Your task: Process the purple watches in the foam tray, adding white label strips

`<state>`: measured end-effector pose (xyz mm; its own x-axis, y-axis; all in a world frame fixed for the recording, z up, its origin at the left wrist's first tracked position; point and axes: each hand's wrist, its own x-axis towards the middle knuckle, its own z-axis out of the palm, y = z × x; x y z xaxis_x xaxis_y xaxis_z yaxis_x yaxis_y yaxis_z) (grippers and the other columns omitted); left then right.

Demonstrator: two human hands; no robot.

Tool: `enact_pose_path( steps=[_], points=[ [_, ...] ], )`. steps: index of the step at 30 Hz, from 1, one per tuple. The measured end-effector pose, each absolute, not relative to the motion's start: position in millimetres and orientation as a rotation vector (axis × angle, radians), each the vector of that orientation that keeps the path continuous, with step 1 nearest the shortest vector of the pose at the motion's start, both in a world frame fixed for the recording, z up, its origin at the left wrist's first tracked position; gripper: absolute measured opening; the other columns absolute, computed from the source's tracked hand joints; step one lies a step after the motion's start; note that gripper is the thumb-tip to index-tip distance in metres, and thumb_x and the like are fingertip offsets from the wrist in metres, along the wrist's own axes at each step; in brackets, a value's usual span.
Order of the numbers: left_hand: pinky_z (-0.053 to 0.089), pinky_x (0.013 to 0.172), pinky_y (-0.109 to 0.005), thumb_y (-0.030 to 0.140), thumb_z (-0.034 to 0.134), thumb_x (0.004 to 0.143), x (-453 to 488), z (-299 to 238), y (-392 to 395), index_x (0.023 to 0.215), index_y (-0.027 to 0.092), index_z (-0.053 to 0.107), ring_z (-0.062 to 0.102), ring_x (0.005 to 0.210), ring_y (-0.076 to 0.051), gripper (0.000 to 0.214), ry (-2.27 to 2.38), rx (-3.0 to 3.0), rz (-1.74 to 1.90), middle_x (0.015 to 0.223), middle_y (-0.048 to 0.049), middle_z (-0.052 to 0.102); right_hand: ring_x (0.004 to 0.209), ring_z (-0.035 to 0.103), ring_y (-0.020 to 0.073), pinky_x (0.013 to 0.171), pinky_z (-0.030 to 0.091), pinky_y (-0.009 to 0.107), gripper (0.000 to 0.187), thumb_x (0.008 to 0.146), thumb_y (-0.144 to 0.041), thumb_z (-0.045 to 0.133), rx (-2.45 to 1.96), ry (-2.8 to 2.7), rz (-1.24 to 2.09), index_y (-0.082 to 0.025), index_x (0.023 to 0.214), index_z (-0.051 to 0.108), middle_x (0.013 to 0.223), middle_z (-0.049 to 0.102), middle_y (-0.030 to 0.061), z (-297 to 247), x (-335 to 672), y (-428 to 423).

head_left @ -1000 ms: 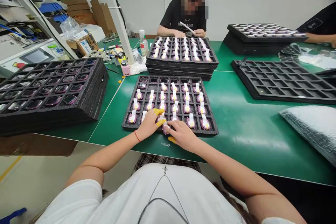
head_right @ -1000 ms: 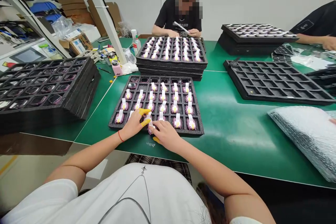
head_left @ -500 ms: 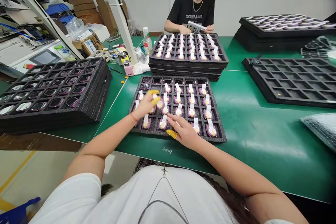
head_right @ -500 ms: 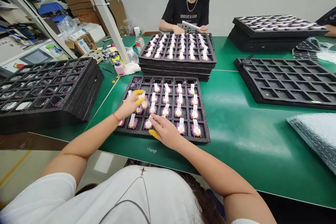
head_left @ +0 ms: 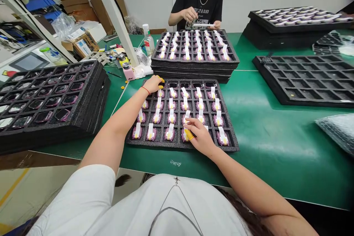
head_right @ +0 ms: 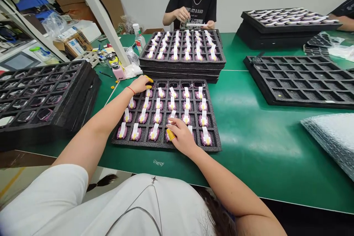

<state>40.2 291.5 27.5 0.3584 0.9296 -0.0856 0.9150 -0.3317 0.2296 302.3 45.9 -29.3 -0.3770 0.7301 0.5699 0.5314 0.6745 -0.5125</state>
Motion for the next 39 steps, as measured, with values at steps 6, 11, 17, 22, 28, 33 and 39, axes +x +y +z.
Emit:
enact_pose_path(
  steps=[6, 11, 17, 22, 28, 33, 39],
  points=[
    [0.047, 0.098, -0.045, 0.039, 0.072, 0.083, 47.2, 40.5, 316.1, 0.1, 0.013, 0.067, 0.062, 0.109, -0.026, 0.032, 1.659, 2.293, 0.026, 0.107, -0.0083, 0.068, 0.102, 0.064, 0.0244, 0.084, 0.058, 0.047, 0.022, 0.092, -0.019, 0.049, -0.996, -2.058, 0.423, -0.021, 0.107, 0.066, 0.124, 0.06, 0.0162, -29.8, 302.7, 44.6],
    [0.046, 0.089, -0.035, 0.054, 0.071, 0.073, 50.8, 62.6, 278.4, 0.096, 0.012, 0.067, 0.06, 0.105, -0.028, 0.048, 1.457, 2.152, 0.342, 0.098, -0.0105, 0.068, 0.099, 0.065, 0.0226, 0.086, 0.058, 0.046, 0.021, 0.093, -0.021, 0.05, -1.029, -1.965, 0.521, -0.022, 0.103, 0.068, 0.121, 0.06, 0.0141, -22.0, 307.0, 46.3],
    [0.046, 0.049, -0.029, 0.098, 0.043, 0.059, 69.7, 38.3, 133.5, 0.078, 0.017, 0.06, 0.049, 0.051, -0.012, 0.085, 0.791, 1.693, 0.243, 0.067, -0.0059, 0.06, 0.101, 0.062, 0.0173, 0.087, 0.056, 0.036, 0.033, 0.093, -0.03, 0.057, -0.938, -1.85, 0.823, -0.027, 0.126, 0.058, 0.12, 0.058, 0.0095, 2.3, 308.3, 51.8],
    [0.037, 0.037, -0.026, 0.094, 0.048, 0.062, 90.8, 11.4, 61.4, 0.069, 0.019, 0.055, 0.038, 0.042, -0.009, 0.075, 0.544, 1.329, 0.096, 0.058, -0.0029, 0.053, 0.117, 0.055, 0.0206, 0.099, 0.049, 0.041, 0.028, 0.092, -0.043, 0.059, -0.642, -1.956, 1.318, -0.023, 0.11, 0.066, 0.121, 0.058, 0.0102, 7.6, 297.9, 49.0],
    [0.054, 0.062, -0.027, 0.059, 0.057, 0.088, 87.2, 8.9, 59.5, 0.105, 0.019, 0.059, 0.062, 0.072, -0.013, 0.044, 0.646, 1.29, 0.23, 0.094, -0.008, 0.066, 0.076, 0.056, 0.0118, 0.07, 0.051, 0.029, 0.031, 0.081, -0.044, 0.071, -0.8, -1.649, 1.614, -0.018, 0.085, 0.057, 0.089, 0.059, 0.0027, 8.6, 298.1, 47.8],
    [0.049, 0.093, -0.036, 0.026, 0.057, 0.089, 68.5, 4.3, 50.4, 0.133, 0.023, 0.045, 0.058, 0.106, -0.019, 0.046, 0.995, 1.938, 0.689, 0.121, -0.008, 0.061, 0.071, 0.054, 0.0113, 0.067, 0.048, 0.027, 0.019, 0.081, -0.029, 0.069, -1.181, -1.736, 1.416, -0.018, 0.088, 0.055, 0.079, 0.058, -0.0007, 2.7, 292.4, 45.5],
    [0.039, 0.102, -0.045, 0.038, 0.065, 0.089, 77.3, -15.9, 35.3, 0.143, 0.021, 0.032, 0.053, 0.116, -0.026, 0.066, 1.066, 2.34, 0.644, 0.12, -0.0102, 0.061, 0.09, 0.056, 0.0195, 0.079, 0.048, 0.037, 0.001, 0.087, -0.021, 0.061, -1.217, -2.063, 0.72, -0.021, 0.088, 0.062, 0.094, 0.062, 0.0052, -13.0, 282.3, 38.2]
  ],
)
